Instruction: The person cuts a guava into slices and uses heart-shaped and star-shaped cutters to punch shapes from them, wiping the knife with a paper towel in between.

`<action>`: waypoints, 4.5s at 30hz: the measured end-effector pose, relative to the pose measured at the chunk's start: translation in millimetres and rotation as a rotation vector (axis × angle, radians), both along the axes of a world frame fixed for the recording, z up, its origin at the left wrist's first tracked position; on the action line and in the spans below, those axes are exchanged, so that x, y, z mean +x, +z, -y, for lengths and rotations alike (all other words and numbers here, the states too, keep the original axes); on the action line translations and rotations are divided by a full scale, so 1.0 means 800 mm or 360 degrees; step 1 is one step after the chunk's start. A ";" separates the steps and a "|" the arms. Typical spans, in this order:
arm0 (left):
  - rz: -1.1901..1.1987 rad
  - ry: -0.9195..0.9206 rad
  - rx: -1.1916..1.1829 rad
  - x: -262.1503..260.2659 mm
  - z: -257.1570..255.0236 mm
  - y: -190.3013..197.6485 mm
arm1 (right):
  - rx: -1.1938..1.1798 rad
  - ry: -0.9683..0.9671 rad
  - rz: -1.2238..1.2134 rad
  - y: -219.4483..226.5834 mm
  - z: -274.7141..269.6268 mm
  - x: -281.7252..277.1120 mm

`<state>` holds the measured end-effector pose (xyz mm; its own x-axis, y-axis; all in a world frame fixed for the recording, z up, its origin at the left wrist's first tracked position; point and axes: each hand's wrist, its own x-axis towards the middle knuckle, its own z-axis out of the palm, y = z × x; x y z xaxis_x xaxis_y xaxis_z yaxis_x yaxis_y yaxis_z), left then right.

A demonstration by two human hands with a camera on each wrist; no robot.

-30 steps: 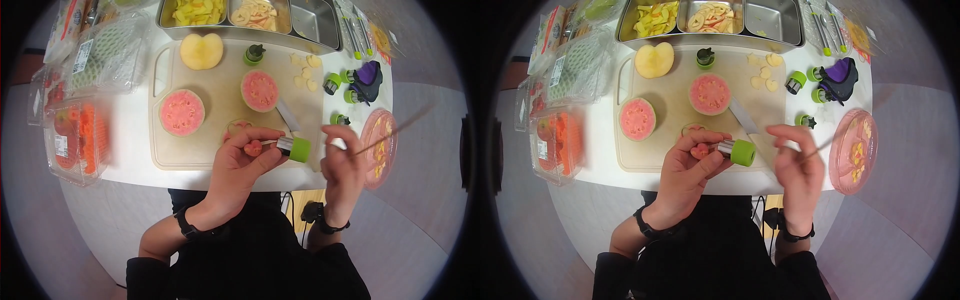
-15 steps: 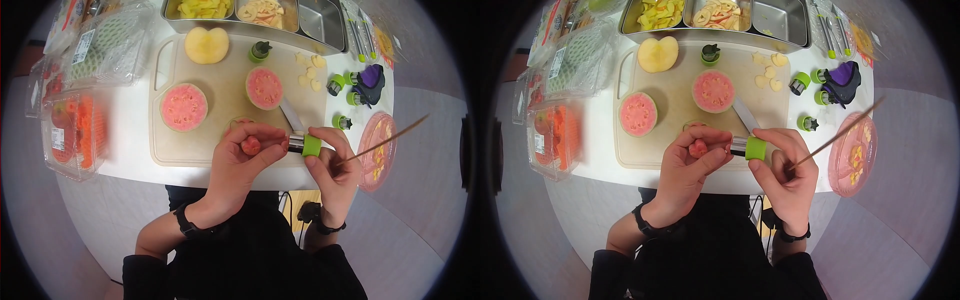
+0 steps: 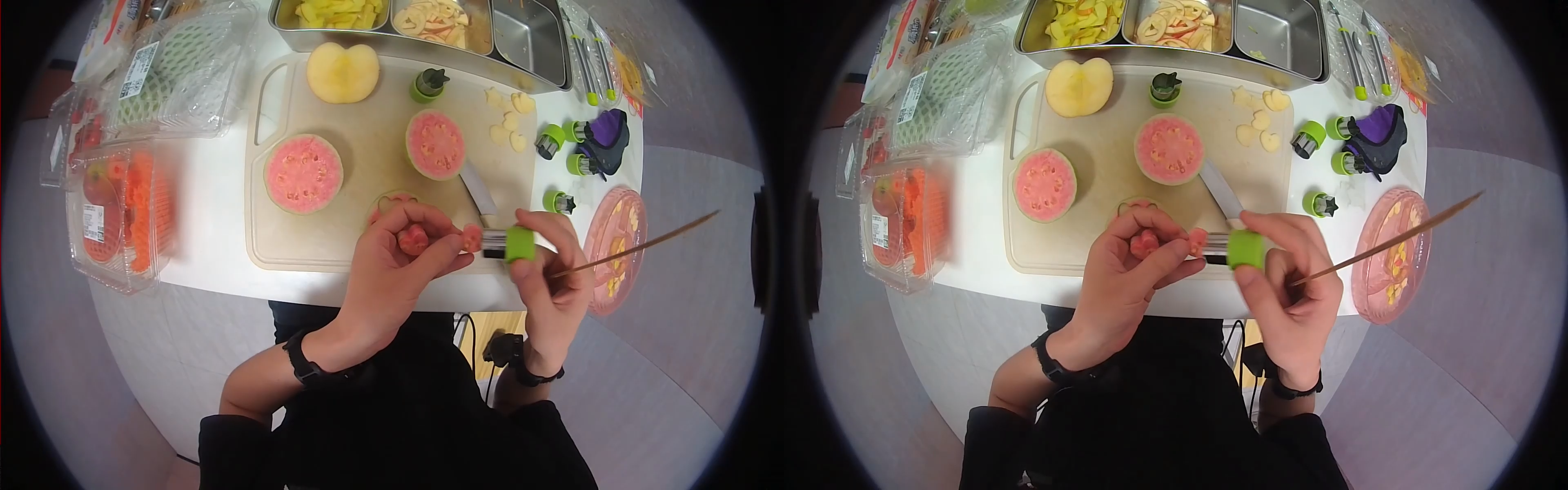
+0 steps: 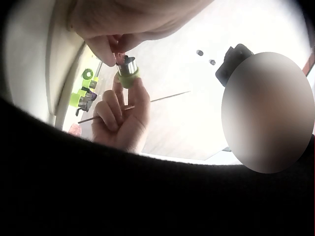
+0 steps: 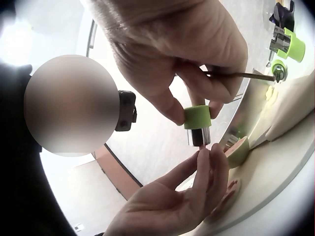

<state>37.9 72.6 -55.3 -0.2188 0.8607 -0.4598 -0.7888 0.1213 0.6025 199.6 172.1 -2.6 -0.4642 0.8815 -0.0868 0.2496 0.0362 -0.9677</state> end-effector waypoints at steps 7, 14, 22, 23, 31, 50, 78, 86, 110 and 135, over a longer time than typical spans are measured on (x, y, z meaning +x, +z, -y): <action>0.0017 0.0022 0.0006 -0.003 0.003 0.003 | -0.0751 -0.0044 -0.0464 -0.002 -0.012 0.003; -0.0083 -0.0022 0.0040 0.000 0.002 0.006 | -0.0275 0.0091 0.0265 -0.001 0.000 -0.026; 0.0080 0.0067 0.0227 0.006 0.003 0.001 | -0.0187 0.0128 0.0281 -0.009 0.003 -0.020; 0.0047 0.0032 0.0206 0.007 0.003 -0.001 | -0.0138 0.0137 0.0262 -0.013 0.005 -0.020; 0.0248 0.0084 0.0102 0.008 0.006 0.007 | 0.0040 0.0059 0.0366 -0.018 0.013 -0.029; 0.0342 0.0044 0.0174 -0.004 0.001 0.008 | 0.0455 0.0312 0.0584 -0.023 0.003 -0.036; 0.0329 -0.0270 0.0124 0.000 0.007 -0.002 | 0.0106 0.0562 0.0400 -0.013 -0.012 -0.030; 0.0455 -0.0330 0.0075 -0.009 0.008 0.007 | -0.0167 0.0241 0.0313 -0.005 -0.010 -0.012; 0.0573 -0.0686 0.0069 -0.028 -0.005 0.003 | 0.0553 0.0886 0.0690 0.006 -0.013 -0.031; 0.0488 -0.0659 0.0175 -0.042 0.019 0.011 | 0.0720 0.0301 0.0730 0.016 -0.047 -0.016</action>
